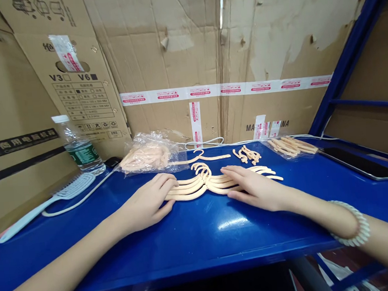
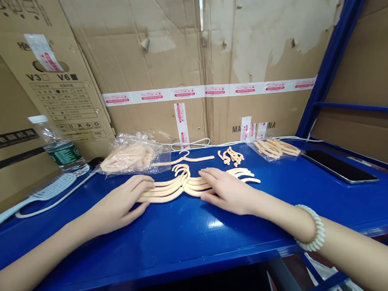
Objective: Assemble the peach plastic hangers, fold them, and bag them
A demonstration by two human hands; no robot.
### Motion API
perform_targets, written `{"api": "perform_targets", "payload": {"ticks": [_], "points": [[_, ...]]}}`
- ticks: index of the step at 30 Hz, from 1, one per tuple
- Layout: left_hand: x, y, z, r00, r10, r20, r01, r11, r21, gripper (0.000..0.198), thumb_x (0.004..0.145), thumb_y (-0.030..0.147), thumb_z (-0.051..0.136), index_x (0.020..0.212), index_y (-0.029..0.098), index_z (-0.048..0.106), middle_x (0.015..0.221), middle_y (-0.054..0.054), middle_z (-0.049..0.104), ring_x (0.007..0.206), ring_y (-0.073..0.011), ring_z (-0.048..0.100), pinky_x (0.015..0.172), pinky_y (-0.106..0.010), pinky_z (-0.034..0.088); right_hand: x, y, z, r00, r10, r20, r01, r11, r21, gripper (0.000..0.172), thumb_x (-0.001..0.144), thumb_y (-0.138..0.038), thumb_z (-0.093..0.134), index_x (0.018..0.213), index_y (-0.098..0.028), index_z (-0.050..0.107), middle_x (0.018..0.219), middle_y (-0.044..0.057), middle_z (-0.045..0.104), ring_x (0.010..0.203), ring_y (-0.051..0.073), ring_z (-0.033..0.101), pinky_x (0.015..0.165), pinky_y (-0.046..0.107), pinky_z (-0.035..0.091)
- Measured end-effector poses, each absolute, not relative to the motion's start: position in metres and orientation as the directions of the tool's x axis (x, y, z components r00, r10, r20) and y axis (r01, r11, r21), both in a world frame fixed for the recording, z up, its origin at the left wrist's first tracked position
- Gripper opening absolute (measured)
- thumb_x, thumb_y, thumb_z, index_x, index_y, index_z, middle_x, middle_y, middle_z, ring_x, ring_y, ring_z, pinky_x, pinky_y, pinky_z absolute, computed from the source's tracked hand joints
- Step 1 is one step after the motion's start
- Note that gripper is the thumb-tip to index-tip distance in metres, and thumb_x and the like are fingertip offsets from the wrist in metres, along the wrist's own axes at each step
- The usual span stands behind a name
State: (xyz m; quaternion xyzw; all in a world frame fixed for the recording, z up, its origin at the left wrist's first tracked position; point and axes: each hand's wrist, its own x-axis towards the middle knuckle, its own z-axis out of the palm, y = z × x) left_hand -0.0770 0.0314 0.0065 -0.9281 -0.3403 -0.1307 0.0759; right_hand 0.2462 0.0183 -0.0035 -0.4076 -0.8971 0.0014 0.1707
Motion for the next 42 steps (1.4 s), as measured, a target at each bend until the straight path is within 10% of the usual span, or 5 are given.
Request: {"api": "perform_targets", "payload": {"ticks": [6,42], "points": [[-0.086,0.038,-0.006,0.693,0.679,0.241,0.696,-0.718,0.022,0.041,0.097,0.032,0.038,0.133,0.016,0.047,0.137,-0.013,0.053,0.128,-0.0267,0.048,0.108,-0.041,0.04,0.239,0.028,-0.016,-0.592,0.775,0.221,0.779,0.621,-0.091,0.063,0.098,-0.042,0.028,0.146,-0.001,0.031,0.153,0.022,0.026,0.143,0.032,0.021,0.116,0.052,0.026],[-0.086,0.047,-0.002,0.657,0.696,0.29,0.685,-0.712,0.154,0.039,0.09,0.026,0.047,0.129,0.019,0.05,0.132,-0.009,0.057,0.121,-0.0237,0.054,0.104,-0.036,0.043,0.245,0.042,-0.015,-0.622,0.767,0.161,0.756,0.641,-0.134,0.062,0.099,-0.051,0.027,0.147,-0.013,0.035,0.151,0.018,0.036,0.141,0.033,0.029,0.112,0.062,0.021]]}}
